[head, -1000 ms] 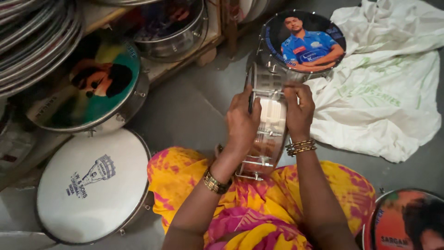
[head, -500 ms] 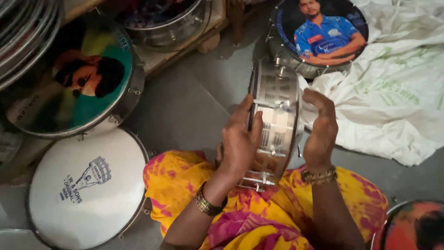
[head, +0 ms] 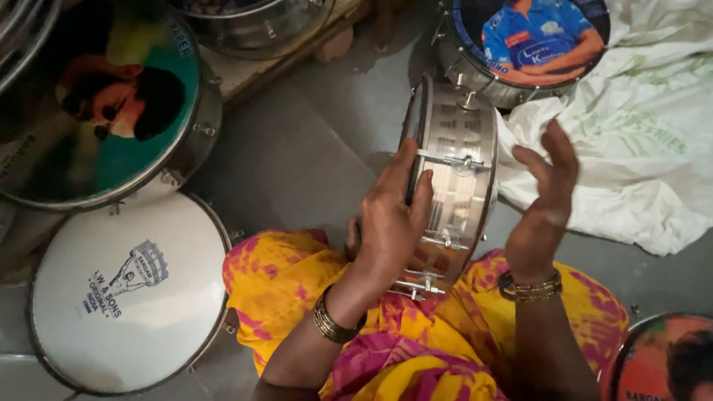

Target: The person is fitting a metal rim onto a drum shell and inserting small screws into the lugs by hand.

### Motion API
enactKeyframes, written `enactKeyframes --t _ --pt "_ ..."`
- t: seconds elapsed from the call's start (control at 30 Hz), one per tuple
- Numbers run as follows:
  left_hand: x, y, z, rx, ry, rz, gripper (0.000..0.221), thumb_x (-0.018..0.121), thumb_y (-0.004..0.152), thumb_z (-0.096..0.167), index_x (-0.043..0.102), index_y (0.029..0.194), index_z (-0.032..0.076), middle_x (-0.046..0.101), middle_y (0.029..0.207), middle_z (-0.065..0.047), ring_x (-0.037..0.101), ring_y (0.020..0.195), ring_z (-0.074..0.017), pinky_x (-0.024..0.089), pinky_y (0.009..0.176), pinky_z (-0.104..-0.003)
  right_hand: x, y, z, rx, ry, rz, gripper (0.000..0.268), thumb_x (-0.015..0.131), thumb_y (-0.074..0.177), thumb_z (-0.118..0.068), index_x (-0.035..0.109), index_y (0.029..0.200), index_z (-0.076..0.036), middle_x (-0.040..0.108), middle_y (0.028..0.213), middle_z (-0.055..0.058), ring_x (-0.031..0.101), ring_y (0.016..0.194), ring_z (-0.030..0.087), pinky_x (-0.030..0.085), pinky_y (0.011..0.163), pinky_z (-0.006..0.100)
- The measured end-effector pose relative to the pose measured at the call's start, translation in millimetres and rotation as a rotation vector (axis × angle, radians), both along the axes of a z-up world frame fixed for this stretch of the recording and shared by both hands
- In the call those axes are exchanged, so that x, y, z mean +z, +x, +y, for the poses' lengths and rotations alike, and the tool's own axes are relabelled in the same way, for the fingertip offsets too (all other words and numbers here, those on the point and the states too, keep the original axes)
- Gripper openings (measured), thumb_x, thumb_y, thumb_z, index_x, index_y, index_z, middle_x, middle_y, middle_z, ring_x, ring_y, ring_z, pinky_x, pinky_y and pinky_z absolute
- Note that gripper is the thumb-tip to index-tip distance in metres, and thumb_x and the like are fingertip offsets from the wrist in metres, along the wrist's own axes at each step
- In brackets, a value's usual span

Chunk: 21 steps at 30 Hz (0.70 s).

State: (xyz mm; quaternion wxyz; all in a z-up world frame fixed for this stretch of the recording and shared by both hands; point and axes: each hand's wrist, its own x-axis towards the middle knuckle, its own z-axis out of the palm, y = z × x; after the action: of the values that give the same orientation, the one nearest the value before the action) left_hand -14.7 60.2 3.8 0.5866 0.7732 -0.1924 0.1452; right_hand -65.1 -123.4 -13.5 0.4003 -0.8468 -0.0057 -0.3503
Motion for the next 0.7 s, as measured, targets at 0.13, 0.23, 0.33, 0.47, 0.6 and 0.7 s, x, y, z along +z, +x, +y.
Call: enactKeyframes --t 0.13,0.23,0.33,0.47,0.6,0.7 --pt "1 -3 -1 -0.03 -0.009 0.003 0.042 0.064 0.103 0.011 0.056 0.14 -0.007 0.063 0.138 -0.028 0.066 0.127 -0.0386 0.056 0.105 -0.039 -4 6 -4 0.05 0.039 0.044 0.078 0.019 0.111 -0.065 0.042 0.153 -0.003 0.052 0.154 0.014 0.043 0.147 0.03 0.027 0.127 0.048" --pt "3 0 0 -0.015 0.012 0.0 0.041 0.065 0.101 0.009 0.058 0.138 -0.007 0.065 0.136 -0.028 0.066 0.126 -0.0393 0.055 0.103 -0.039 -5 3 -2 0.017 0.017 -0.087 0.073 0.018 0.112 -0.066 0.052 0.148 -0.013 0.046 0.161 0.014 0.042 0.149 0.027 0.03 0.129 0.043" --pt "2 -3 0 -0.033 -0.004 0.012 0.041 0.064 0.101 0.009 0.058 0.138 -0.007 0.065 0.136 -0.027 0.067 0.126 -0.039 0.055 0.104 -0.039 -8 -1 -2 -0.012 0.002 -0.088 0.076 0.017 0.112 -0.066 0.063 0.138 -0.011 0.044 0.163 0.015 0.042 0.151 0.027 0.032 0.129 0.042" --pt "2 -4 -4 -0.023 0.01 0.0 0.041 0.065 0.101 0.01 0.058 0.138 -0.007 0.064 0.136 -0.028 0.067 0.125 -0.04 0.055 0.104 -0.039 -8 3 -4 -0.025 -0.004 0.031 0.086 0.018 0.112 -0.065 0.071 0.126 0.0 0.047 0.159 0.017 0.042 0.151 0.03 0.032 0.129 0.046" --pt "-2 -3 -6 -0.005 0.014 -0.053 0.04 0.065 0.101 0.01 0.059 0.137 -0.006 0.065 0.136 -0.027 0.066 0.127 -0.0413 0.055 0.106 -0.04 -12 -2 1 -0.077 0.025 -0.105 0.081 0.02 0.113 -0.065 0.07 0.127 -0.003 0.047 0.158 0.011 0.043 0.15 0.026 0.031 0.13 0.042" --pt "-2 -5 -7 -0.023 -0.016 0.004 0.041 0.064 0.101 0.01 0.058 0.137 -0.006 0.065 0.135 -0.028 0.067 0.125 -0.0405 0.056 0.103 -0.04 -14 -2 -2 -0.101 -0.037 0.037 0.083 0.02 0.112 -0.064 0.073 0.123 -0.001 0.047 0.158 0.013 0.042 0.15 0.029 0.03 0.129 0.046"
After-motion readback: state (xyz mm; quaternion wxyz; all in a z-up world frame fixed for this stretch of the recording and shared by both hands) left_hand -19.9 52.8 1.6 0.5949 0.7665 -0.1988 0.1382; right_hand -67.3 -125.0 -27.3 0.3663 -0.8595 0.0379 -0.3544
